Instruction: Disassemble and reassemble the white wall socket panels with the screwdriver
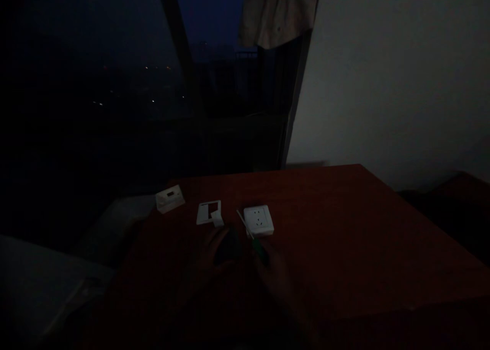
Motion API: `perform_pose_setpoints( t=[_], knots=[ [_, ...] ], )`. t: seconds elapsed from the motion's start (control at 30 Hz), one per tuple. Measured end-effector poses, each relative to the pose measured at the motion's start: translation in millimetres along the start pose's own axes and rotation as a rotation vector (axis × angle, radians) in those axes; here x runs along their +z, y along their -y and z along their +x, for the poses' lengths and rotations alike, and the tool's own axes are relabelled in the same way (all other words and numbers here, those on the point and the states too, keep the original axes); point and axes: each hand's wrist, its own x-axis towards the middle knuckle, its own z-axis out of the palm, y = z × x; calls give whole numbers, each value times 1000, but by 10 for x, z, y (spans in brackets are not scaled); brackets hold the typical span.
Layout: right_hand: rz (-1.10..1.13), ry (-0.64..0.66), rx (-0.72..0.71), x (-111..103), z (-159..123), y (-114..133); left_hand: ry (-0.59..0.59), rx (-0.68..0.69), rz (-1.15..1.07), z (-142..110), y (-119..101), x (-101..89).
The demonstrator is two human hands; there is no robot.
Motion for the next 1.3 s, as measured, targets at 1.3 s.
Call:
perform_pose_setpoints(
  t=[1.3],
  knots=[
    [69, -25, -58, 50, -46, -110, 11, 51, 36, 214, -171, -202]
  ],
)
